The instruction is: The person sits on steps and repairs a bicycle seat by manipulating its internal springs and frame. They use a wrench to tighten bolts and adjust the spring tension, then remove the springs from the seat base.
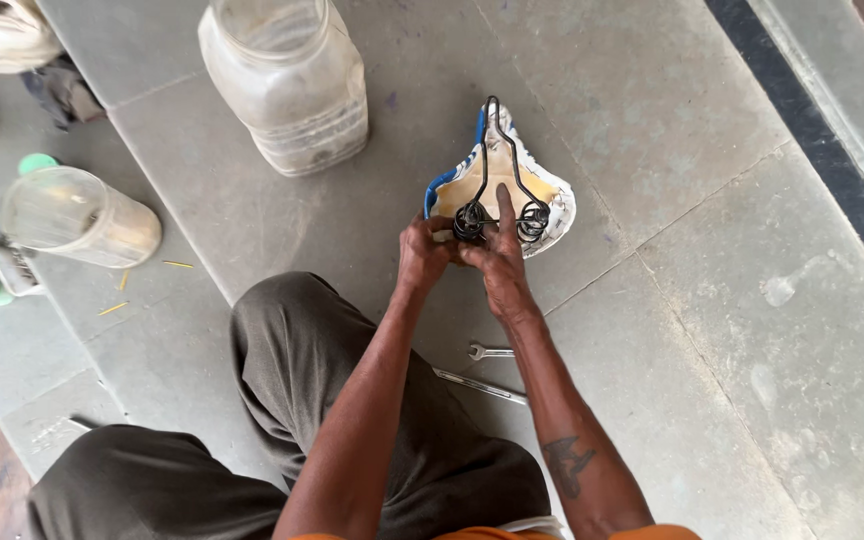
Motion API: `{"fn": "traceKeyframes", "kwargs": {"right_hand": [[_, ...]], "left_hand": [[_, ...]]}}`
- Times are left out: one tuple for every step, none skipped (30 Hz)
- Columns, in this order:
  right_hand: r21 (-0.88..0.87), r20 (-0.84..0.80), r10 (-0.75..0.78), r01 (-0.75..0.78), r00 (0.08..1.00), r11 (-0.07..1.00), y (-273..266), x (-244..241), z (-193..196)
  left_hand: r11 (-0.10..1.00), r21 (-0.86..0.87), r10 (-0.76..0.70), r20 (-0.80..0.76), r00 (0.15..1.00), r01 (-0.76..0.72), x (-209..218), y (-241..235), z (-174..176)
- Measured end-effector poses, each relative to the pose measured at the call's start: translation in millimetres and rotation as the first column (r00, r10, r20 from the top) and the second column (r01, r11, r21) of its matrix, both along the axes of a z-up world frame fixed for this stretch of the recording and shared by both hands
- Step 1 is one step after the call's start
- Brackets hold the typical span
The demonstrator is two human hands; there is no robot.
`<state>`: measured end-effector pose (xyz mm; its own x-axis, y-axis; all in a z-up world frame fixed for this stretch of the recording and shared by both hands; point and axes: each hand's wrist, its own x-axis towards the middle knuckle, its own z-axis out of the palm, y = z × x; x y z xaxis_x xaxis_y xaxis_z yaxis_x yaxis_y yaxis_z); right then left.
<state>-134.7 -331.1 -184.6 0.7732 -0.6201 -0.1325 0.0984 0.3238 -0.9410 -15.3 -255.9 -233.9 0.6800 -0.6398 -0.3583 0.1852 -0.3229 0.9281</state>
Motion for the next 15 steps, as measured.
{"fn": "traceKeyframes", "kwargs": {"right_hand": [[-0.049,0.006,-0.017,0.017,1.0,0.999,3,2,-2],[-0.098,0.013,-0.035,0.036,0.999,0.995,7,3,-4],[-0.151,0.012,-0.052,0.053,0.999,0.987,7,1,-5],[-0.204,-0.026,-0.078,0.071,0.997,0.976,7,1,-6],[-0.26,-0.064,-0.103,0.083,0.993,0.962,5,1,-6],[-0.315,-0.099,-0.13,0.092,0.987,0.945,3,3,-7],[-0.295,-0.125,-0.129,0.087,0.984,0.951,6,1,-8],[-0.275,-0.151,-0.128,0.083,0.98,0.958,8,-1,-10],[-0.256,-0.175,-0.131,0.083,0.976,0.963,10,-2,-11],[-0.286,-0.165,-0.141,0.089,0.976,0.954,12,-4,-11],[-0.323,-0.147,-0.153,0.099,0.977,0.941,10,-2,-11],[-0.36,-0.128,-0.164,0.108,0.978,0.927,8,2,-10],[-0.329,-0.093,-0.172,0.132,0.981,0.935,7,5,-10],[-0.297,-0.059,-0.18,0.155,0.982,0.942,6,8,-11],[-0.255,-0.032,-0.19,0.176,0.981,0.951,10,9,-13]], "left_hand": [[0.999,-0.034,0.012,0.107,0.994,-0.008,0,4,1],[0.998,-0.069,0.025,0.212,0.977,-0.011,1,8,0],[0.994,-0.108,0.042,0.306,0.951,-0.009,-2,8,-1],[0.995,-0.103,0.031,0.287,0.957,-0.001,-1,7,-3],[0.995,-0.1,0.023,0.267,0.964,0.004,0,4,-5],[0.995,-0.098,0.016,0.246,0.969,0.009,3,1,-7],[0.99,-0.139,0.019,0.209,0.978,0.01,2,4,-10],[0.984,-0.179,0.022,0.172,0.985,0.01,1,6,-14],[0.975,-0.22,0.019,0.136,0.991,0.012,0,7,-17],[0.974,-0.226,0.023,0.162,0.987,0.015,-3,9,-18],[0.97,-0.24,0.026,0.194,0.981,0.021,-1,7,-18],[0.967,-0.254,0.031,0.226,0.974,0.029,2,4,-16],[0.975,-0.221,0.028,0.236,0.971,0.026,4,2,-15],[0.982,-0.187,0.024,0.247,0.969,0.023,6,0,-15],[0.99,-0.143,0.018,0.252,0.968,0.019,5,3,-15]]}}
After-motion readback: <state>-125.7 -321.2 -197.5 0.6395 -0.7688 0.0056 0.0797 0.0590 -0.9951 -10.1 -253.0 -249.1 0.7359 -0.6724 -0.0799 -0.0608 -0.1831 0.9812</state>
